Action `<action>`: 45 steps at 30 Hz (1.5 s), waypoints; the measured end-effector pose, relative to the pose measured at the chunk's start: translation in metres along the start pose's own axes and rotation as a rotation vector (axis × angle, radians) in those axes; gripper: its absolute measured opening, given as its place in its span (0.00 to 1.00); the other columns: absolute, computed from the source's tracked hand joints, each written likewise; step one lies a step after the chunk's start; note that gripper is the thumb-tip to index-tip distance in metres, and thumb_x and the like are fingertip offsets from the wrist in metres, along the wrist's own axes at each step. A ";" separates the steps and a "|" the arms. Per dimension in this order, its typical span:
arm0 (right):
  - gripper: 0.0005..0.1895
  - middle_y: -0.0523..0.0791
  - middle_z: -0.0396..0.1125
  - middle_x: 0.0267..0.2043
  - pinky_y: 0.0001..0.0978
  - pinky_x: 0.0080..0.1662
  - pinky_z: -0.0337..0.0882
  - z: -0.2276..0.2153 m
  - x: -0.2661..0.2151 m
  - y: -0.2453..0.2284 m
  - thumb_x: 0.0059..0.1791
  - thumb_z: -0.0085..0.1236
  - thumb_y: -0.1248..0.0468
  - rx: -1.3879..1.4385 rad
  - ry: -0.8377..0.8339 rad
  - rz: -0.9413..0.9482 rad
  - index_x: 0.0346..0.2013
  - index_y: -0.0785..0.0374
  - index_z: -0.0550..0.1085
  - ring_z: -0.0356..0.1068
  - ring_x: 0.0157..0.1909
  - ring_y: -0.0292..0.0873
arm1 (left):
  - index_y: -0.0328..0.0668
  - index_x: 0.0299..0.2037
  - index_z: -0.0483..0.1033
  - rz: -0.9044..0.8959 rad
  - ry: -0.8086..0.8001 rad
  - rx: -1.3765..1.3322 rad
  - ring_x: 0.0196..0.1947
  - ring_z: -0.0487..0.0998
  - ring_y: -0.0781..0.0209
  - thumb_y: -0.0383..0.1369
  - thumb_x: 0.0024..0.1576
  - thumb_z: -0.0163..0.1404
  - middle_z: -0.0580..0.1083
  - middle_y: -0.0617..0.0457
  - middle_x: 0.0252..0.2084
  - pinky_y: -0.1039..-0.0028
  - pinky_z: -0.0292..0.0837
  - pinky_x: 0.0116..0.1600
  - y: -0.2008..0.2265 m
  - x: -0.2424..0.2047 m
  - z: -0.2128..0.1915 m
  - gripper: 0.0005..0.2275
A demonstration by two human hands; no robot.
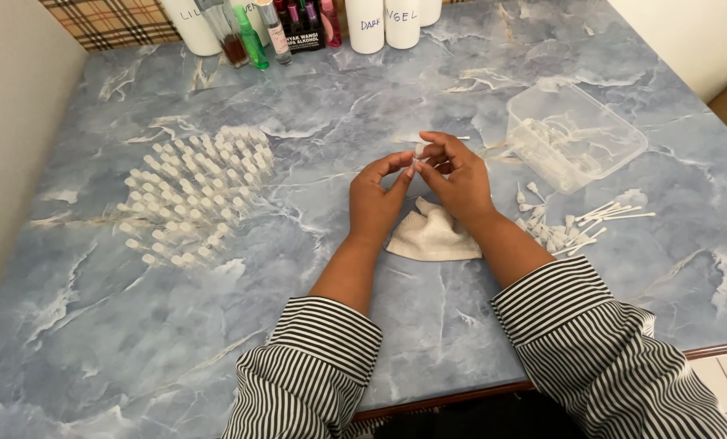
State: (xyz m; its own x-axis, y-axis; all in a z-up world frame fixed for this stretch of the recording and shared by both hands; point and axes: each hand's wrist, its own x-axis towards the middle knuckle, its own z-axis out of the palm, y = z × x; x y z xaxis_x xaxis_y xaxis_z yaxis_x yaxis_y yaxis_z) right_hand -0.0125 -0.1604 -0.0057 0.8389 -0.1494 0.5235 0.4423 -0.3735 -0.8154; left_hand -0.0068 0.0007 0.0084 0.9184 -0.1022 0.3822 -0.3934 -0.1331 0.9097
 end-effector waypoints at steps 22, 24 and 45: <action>0.21 0.50 0.73 0.42 0.31 0.42 0.77 0.001 -0.001 -0.011 0.52 0.64 0.73 0.035 -0.015 -0.056 0.60 0.62 0.74 0.73 0.40 0.41 | 0.50 0.51 0.81 0.118 0.024 -0.068 0.46 0.83 0.57 0.28 0.57 0.58 0.79 0.53 0.44 0.66 0.77 0.55 0.009 -0.005 -0.006 0.12; 0.22 0.51 0.72 0.43 0.31 0.42 0.78 0.002 -0.001 -0.008 0.53 0.61 0.74 0.091 -0.020 -0.054 0.61 0.64 0.72 0.73 0.39 0.41 | 0.48 0.52 0.81 0.141 0.035 -0.120 0.46 0.83 0.54 0.28 0.58 0.59 0.79 0.51 0.44 0.66 0.78 0.55 0.009 -0.007 -0.004 0.12; 0.19 0.38 0.70 0.41 0.23 0.48 0.71 0.001 0.013 -0.060 0.53 0.64 0.64 -0.176 -0.164 0.112 0.59 0.54 0.73 0.69 0.42 0.31 | 0.47 0.54 0.79 -0.056 -0.076 -0.141 0.50 0.83 0.61 0.33 0.60 0.51 0.80 0.54 0.53 0.75 0.75 0.56 0.002 0.003 -0.010 0.13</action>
State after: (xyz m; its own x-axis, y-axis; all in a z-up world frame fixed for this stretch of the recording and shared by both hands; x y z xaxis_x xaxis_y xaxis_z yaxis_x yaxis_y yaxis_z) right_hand -0.0278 -0.1392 0.0498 0.9261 -0.0542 0.3735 0.2936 -0.5183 -0.8032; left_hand -0.0048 0.0102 0.0133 0.9309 -0.1730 0.3218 -0.3271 -0.0019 0.9450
